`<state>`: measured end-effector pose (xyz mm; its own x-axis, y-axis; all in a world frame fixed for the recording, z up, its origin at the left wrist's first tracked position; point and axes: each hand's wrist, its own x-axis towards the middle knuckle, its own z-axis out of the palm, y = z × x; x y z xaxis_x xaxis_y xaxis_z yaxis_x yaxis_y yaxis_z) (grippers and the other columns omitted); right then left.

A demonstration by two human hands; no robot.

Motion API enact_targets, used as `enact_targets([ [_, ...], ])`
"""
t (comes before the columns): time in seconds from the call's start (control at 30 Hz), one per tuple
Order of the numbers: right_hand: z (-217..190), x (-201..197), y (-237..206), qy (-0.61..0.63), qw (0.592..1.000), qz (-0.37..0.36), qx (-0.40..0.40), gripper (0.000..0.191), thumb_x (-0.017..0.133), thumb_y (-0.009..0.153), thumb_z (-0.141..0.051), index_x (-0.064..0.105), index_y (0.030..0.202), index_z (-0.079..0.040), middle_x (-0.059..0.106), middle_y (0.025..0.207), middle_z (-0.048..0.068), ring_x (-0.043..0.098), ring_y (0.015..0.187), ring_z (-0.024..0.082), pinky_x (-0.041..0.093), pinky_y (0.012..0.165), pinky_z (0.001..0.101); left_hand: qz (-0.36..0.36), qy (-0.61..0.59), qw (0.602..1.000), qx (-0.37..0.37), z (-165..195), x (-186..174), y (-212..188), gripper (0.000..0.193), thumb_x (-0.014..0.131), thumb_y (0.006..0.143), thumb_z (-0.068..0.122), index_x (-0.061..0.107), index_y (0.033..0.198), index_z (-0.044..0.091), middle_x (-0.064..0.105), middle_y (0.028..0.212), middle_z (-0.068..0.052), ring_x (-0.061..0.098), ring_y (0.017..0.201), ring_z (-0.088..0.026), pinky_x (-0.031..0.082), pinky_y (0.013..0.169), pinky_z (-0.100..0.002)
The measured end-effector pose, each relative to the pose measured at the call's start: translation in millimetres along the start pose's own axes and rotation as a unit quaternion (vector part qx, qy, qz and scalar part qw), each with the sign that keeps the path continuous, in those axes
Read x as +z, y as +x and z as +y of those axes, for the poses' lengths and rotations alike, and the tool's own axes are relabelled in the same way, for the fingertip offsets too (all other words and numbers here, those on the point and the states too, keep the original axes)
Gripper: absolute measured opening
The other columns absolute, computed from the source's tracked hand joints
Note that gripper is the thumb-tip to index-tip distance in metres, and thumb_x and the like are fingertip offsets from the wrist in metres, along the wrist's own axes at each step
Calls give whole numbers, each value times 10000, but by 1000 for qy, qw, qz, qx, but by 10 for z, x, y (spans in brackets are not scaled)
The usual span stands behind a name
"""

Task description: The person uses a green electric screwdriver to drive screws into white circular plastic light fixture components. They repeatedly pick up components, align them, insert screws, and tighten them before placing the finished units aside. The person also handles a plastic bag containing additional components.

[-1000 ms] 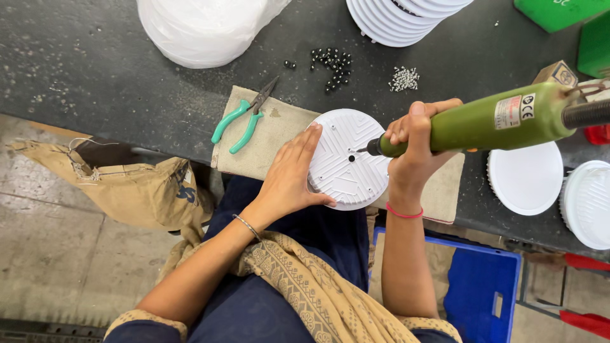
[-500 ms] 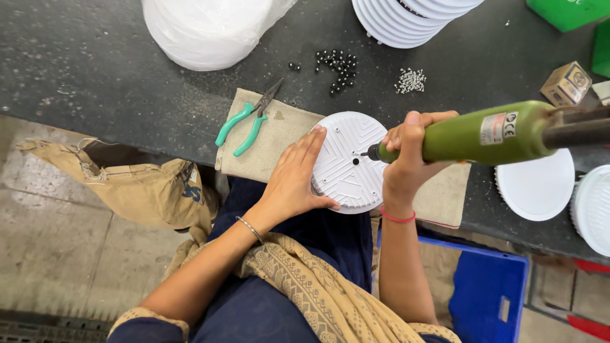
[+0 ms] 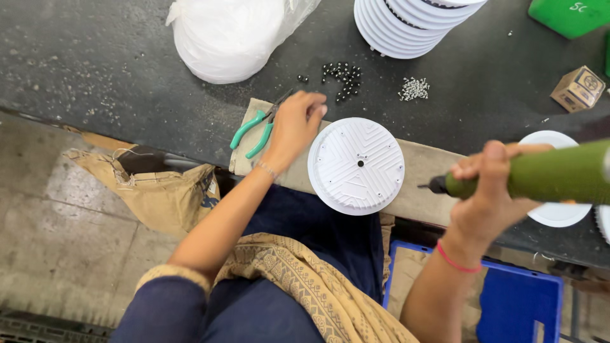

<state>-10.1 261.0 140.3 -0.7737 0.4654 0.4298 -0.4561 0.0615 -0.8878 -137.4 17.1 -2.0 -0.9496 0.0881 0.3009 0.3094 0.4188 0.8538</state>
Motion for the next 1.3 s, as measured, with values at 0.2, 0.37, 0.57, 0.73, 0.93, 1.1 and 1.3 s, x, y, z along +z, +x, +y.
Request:
enact_targets([
  [0.2,-136,-386,-203,-51,997,59,-24,190,658,1105,-1,480,1042,-24,528,704,84,541,548,178,540,615,318,22,84,996,11,-99,345,390,216,825,788,151,737,944,31,646,881,-99,619,871,-293,504,760,-422],
  [0.37,-127,-605,-369,-79,992,100,-20,182,643,1079,23,471,1042,-21,526,745,78,538,550,174,539,598,318,9,124,992,26,-109,421,387,166,820,774,120,752,914,62,638,909,-82,616,921,-287,510,778,-417],
  [0.57,-80,-668,-434,-93,991,97,-22,197,650,1077,37,472,1016,-20,537,732,83,553,551,172,552,609,306,12,128,990,55,-75,399,330,111,790,794,80,748,896,63,631,909,-78,613,917,-292,509,781,-415],
  [0.73,7,-668,-434,-78,993,85,-26,202,662,1079,61,480,1026,-9,539,746,91,558,561,176,556,614,307,-2,107,993,43,49,314,327,85,773,816,73,748,897,63,658,874,-76,633,889,-286,513,778,-410],
  [0.93,109,-700,-476,-59,995,78,-20,212,671,1108,73,484,1055,-11,548,766,98,567,580,177,558,626,309,-119,40,985,118,407,171,-120,118,730,857,77,776,965,88,709,887,-71,656,875,-285,534,774,-400],
  [1.1,158,-701,-468,-62,995,73,-14,205,666,1097,91,492,1059,-9,552,744,101,572,591,174,562,634,314,-110,53,980,160,649,169,-358,92,728,863,85,752,952,79,701,918,-51,649,901,-284,534,774,-395],
  [1.3,120,-690,-485,-66,995,79,-15,217,662,1117,81,482,1045,-15,544,761,90,567,580,167,551,608,312,-118,72,974,178,724,191,-375,72,741,854,91,745,925,80,673,925,-25,613,874,-250,528,768,-371],
])
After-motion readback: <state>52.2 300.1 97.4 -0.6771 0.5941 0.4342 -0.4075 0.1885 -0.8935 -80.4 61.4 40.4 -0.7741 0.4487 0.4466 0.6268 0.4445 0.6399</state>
